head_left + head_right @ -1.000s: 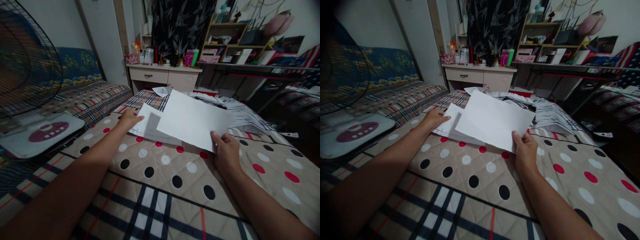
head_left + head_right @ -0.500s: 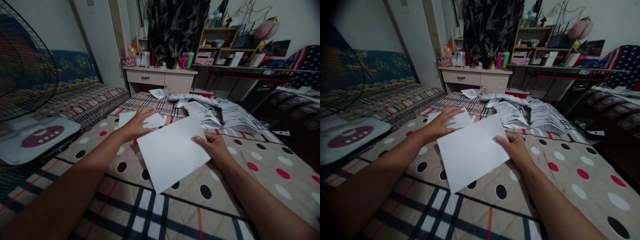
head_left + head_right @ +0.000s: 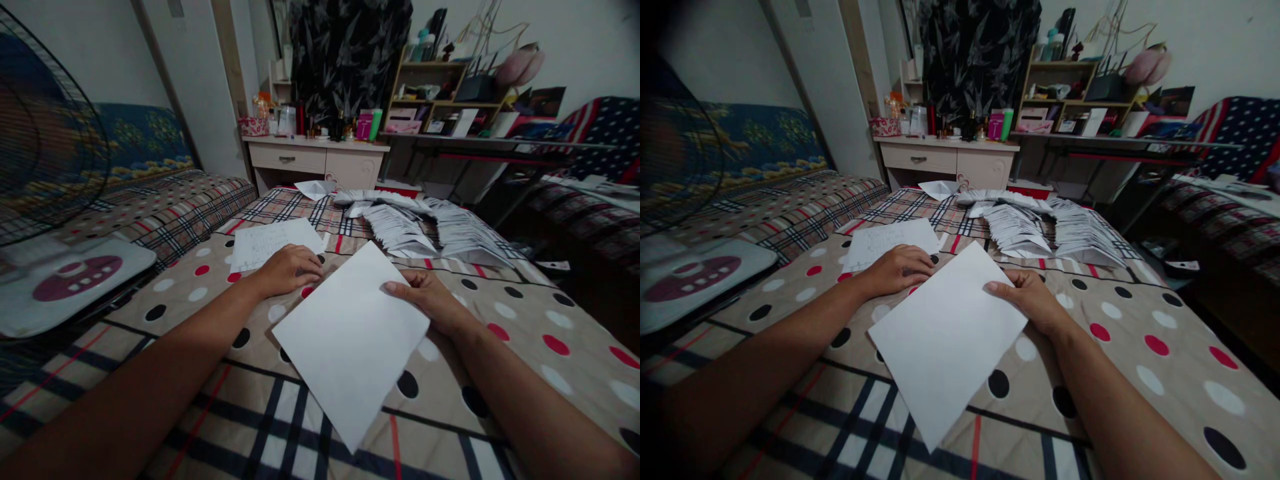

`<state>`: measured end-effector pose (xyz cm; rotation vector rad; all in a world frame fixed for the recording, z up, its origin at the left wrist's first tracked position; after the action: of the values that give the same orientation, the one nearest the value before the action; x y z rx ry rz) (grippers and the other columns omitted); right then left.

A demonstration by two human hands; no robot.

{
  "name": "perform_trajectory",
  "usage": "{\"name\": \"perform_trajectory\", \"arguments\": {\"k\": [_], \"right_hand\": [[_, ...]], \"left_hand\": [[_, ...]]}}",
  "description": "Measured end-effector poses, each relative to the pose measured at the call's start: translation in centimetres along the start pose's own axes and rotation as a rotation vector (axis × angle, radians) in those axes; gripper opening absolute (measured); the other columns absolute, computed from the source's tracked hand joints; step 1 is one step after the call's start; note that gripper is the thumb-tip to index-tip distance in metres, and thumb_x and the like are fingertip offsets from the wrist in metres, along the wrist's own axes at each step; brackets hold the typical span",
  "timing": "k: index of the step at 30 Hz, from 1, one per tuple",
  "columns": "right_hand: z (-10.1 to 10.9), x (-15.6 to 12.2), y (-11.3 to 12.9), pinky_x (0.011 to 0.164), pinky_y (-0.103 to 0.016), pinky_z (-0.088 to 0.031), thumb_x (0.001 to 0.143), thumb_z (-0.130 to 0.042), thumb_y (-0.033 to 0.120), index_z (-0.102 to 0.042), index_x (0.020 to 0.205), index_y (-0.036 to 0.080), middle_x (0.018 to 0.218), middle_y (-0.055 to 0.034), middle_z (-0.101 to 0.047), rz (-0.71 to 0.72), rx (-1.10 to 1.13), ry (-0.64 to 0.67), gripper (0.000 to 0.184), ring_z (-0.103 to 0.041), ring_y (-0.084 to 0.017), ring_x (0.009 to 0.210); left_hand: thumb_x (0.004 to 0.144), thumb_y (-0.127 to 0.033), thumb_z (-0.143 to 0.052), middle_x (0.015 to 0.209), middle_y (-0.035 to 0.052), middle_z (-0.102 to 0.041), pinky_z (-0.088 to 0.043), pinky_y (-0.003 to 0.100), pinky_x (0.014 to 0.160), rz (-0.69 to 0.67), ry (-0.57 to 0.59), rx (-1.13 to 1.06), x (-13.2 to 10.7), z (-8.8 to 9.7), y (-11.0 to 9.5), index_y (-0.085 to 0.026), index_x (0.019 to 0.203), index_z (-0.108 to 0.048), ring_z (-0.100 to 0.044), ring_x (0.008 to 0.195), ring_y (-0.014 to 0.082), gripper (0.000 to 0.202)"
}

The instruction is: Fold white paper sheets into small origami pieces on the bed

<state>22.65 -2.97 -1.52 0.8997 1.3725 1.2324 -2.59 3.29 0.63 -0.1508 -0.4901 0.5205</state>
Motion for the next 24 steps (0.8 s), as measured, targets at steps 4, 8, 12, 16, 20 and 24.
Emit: {"name": "perform_trajectory", "arguments": {"k": [4, 8, 12, 16, 20, 24], "right_hand": [[-0.1, 0.1, -0.2, 0.041, -0.020, -0.043, 0.066, -0.081, 0.046, -0.072, 0.081, 0.014, 0.065, -0.0037, -0.071, 0.003, 0.006, -0.001, 0.037, -0.061, -0.013, 0.047], [-0.1, 0.1, -0.2, 0.041, -0.020, -0.042, 0.066, -0.081, 0.047, -0.072, 0.083, 0.014, 0.065, -0.0037, -0.071, -0.005, -0.003, -0.010, 0.038, -0.061, -0.013, 0.046], [-0.2, 0.0, -0.1, 0.040, -0.019, -0.041, 0.065, -0.081, 0.047, -0.070, 0.078, 0.014, 0.063, -0.0032, -0.070, -0.001, -0.005, -0.011, 0.037, -0.060, -0.012, 0.046], [0.2, 0.2, -0.2, 0.040, -0.019, -0.041, 0.066, -0.081, 0.047, -0.071, 0.081, 0.014, 0.064, -0.0035, -0.071, 0.004, 0.013, -0.013, 0.037, -0.060, -0.012, 0.046], [0.5, 0.4, -0.2, 0.042, -0.020, -0.042, 0.067, -0.081, 0.046, -0.071, 0.086, 0.014, 0.067, -0.0045, -0.072, 0.000, 0.040, -0.009, 0.039, -0.061, -0.013, 0.047], [0.4, 0.3, -0.3, 0.042, -0.021, -0.042, 0.067, -0.080, 0.047, -0.071, 0.088, 0.014, 0.069, -0.0058, -0.072, -0.011, 0.030, 0.001, 0.040, -0.061, -0.014, 0.048]], "left_hand": [[0.090, -0.032, -0.055, 0.110, 0.0051, -0.067, -0.049, 0.032, 0.089, 0.166, -0.004, 0.099, -0.5, 0.3, 1.5, -0.024, 0.104, -0.072, -0.063, 0.099, 0.0184, 0.024], [0.093, -0.035, -0.048, 0.117, 0.0052, -0.063, -0.051, 0.036, 0.089, 0.315, 0.024, 0.261, -1.1, 0.3, 2.8, -0.027, 0.117, -0.067, -0.062, 0.104, 0.0217, 0.032], [0.090, -0.031, -0.054, 0.135, 0.0103, -0.052, -0.048, 0.042, 0.099, 0.311, -0.067, 0.277, -1.3, 0.6, 2.9, -0.022, 0.135, -0.053, -0.055, 0.120, 0.0259, 0.047], [0.085, -0.024, -0.062, 0.149, 0.0100, -0.039, -0.042, 0.042, 0.109, -0.020, -0.140, 0.145, -0.6, 1.1, -0.5, -0.027, 0.144, -0.040, -0.042, 0.135, 0.0243, 0.063], [0.088, -0.030, -0.061, 0.147, 0.0133, -0.042, -0.046, 0.042, 0.104, -0.288, -0.191, 0.081, -0.3, 1.3, -4.2, -0.027, 0.136, -0.051, -0.044, 0.134, 0.0255, 0.049], [0.089, -0.029, -0.061, 0.140, 0.0109, -0.051, -0.053, 0.034, 0.093, -0.368, -0.214, 0.071, -0.3, 0.9, -5.7, -0.030, 0.121, -0.065, -0.054, 0.124, 0.0223, 0.032]]}}
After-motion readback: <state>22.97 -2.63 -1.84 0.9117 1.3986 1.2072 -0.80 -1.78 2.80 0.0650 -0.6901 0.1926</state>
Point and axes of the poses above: each hand's wrist, its own x-axis towards the middle knuckle, its own z-axis out of the back of the hand, y = z × x, the point moved 5 cm from there along x, towards the middle knuckle
